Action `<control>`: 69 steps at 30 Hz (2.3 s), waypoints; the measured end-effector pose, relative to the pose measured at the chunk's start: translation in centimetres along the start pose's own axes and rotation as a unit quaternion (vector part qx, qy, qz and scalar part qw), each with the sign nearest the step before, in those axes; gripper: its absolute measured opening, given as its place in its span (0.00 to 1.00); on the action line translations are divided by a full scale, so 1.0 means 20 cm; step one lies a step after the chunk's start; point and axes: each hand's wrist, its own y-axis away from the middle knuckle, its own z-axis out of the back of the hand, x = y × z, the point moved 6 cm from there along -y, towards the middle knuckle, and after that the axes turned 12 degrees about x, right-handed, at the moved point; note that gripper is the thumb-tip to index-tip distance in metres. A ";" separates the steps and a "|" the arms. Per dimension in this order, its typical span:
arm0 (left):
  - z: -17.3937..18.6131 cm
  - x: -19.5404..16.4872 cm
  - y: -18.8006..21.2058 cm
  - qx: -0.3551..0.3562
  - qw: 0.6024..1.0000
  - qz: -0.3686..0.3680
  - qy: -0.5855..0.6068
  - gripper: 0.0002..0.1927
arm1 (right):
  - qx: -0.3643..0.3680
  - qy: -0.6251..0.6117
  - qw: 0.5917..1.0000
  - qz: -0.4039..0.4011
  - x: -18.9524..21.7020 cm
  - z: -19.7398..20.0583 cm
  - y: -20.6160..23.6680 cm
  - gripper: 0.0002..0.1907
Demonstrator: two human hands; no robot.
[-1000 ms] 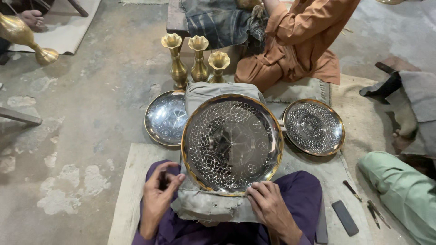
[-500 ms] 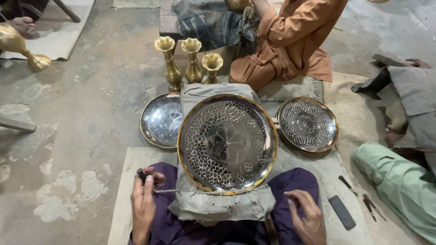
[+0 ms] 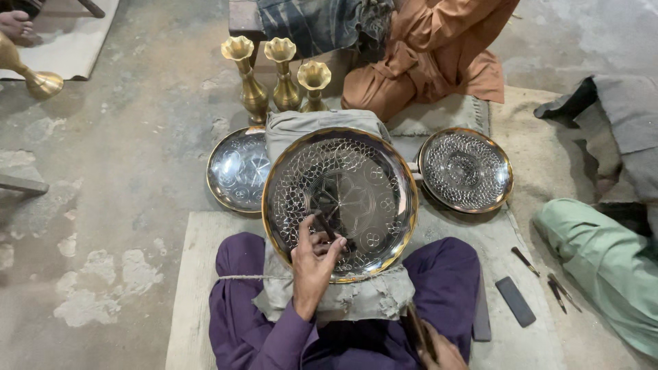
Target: The person sits on the floor with a large engraved metal tray on their lap and decorates its surface, holding a small chisel against the metal and striking it with a wooden mallet, repositioning the chisel repeatedly to work the pattern. Other engraved trays and brass vases sit nearby.
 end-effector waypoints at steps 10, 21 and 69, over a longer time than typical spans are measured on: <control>-0.05 0.05 0.03 -0.041 0.995 -0.073 -0.061 0.31 | -0.146 -0.210 0.957 0.135 -0.20 0.42 0.01 0.43; -0.06 0.04 0.05 -0.060 0.990 -0.085 -0.091 0.28 | -0.223 0.194 0.927 0.232 0.69 0.97 0.16 0.38; -0.10 -0.15 -0.03 0.148 0.963 -0.142 -0.173 0.29 | -0.251 0.233 0.881 0.326 0.83 1.08 0.04 0.42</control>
